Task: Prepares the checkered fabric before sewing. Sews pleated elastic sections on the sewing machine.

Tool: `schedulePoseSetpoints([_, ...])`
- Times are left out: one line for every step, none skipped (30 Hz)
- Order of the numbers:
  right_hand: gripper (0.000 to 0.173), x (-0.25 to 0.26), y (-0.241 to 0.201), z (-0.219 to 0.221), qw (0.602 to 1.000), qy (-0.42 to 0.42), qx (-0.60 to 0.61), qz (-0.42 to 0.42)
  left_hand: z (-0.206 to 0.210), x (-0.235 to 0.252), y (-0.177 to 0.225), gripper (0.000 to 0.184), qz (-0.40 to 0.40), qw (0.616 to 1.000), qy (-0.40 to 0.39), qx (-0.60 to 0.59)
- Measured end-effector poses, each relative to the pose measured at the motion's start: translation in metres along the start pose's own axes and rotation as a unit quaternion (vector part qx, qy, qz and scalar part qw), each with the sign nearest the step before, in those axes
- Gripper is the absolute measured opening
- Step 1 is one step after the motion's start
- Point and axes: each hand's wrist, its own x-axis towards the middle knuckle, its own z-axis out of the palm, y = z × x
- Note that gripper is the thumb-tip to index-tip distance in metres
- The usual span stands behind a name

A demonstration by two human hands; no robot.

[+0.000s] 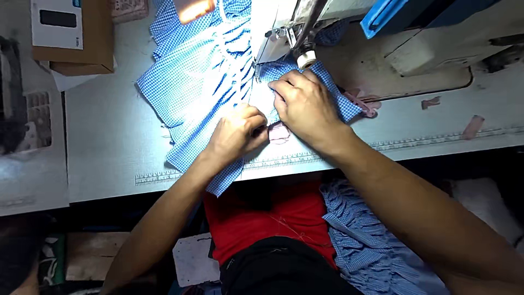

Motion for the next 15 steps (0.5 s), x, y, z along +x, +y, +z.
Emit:
schedulePoseSetpoints([0.031, 0.004, 0.003, 0.002, 1.0, 0.001, -0.003, -0.004, -0.001, 0.005, -0.005, 0.014, -0.001, 1.0, -0.001, -0.002])
schedulePoseSetpoints([0.031, 0.009, 0.006, 0.003, 1.0, 0.003, -0.006, -0.007, -0.002, 0.01, -0.01, 0.015, -0.002, 1.0, -0.002, -0.004])
schedulePoseSetpoints([0.031, 0.013, 0.008, 0.005, 1.0, 0.005, -0.01, -0.006, -0.003, 0.015, -0.015, 0.016, -0.002, 1.0, -0.002, -0.002])
schedulePoseSetpoints([0.031, 0.016, 0.01, 0.006, 1.0, 0.007, -0.015, -0.003, -0.004, 0.02, -0.02, 0.017, -0.003, 1.0, -0.003, 0.003])
schedulePoseSetpoints([0.031, 0.019, 0.011, 0.007, 1.0, 0.012, -0.019, 0.002, -0.005, 0.024, -0.023, 0.018, -0.004, 1.0, -0.005, 0.01])
schedulePoseSetpoints([0.032, 0.02, 0.012, 0.008, 1.0, 0.015, -0.023, 0.01, -0.005, 0.027, -0.026, 0.018, -0.007, 1.0, -0.008, 0.016])
schedulePoseSetpoints([0.033, 0.02, 0.011, 0.007, 0.999, 0.017, -0.026, 0.018, -0.006, 0.029, -0.027, 0.019, -0.013, 1.0, -0.014, 0.022])
schedulePoseSetpoints([0.036, 0.018, 0.01, 0.006, 0.999, 0.016, -0.024, 0.025, -0.007, 0.031, -0.027, 0.019, -0.019, 0.999, -0.019, 0.027])
schedulePoseSetpoints([0.042, 0.016, 0.007, 0.004, 0.999, 0.006, -0.02, 0.034, -0.008, 0.032, -0.026, 0.019, -0.025, 0.999, -0.021, 0.027])
schedulePoseSetpoints([0.047, 0.013, 0.005, 0.003, 0.999, -0.002, -0.016, 0.038, -0.009, 0.031, -0.025, 0.019, -0.033, 0.999, -0.021, 0.021])
schedulePoseSetpoints([0.048, 0.011, 0.005, 0.003, 0.999, -0.005, -0.015, 0.035, -0.009, 0.029, -0.023, 0.019, -0.044, 0.999, -0.017, 0.009])
schedulePoseSetpoints([0.047, 0.009, 0.006, 0.005, 1.0, -0.003, -0.012, 0.029, -0.009, 0.026, -0.021, 0.019, -0.053, 0.999, -0.01, -0.008])
schedulePoseSetpoints([0.044, 0.01, 0.009, 0.006, 1.0, 0.003, -0.009, 0.018, -0.009, 0.024, -0.019, 0.018, -0.06, 0.998, -0.004, -0.023])
schedulePoseSetpoints([0.04, 0.011, 0.012, 0.006, 1.0, 0.007, -0.007, 0.006, -0.009, 0.02, -0.016, 0.017, -0.061, 0.998, 0.0, -0.035])
schedulePoseSetpoints([0.037, 0.011, 0.014, 0.006, 1.0, 0.008, -0.006, -0.001, -0.009, 0.016, -0.012, 0.015, -0.052, 0.998, 0.005, -0.04])
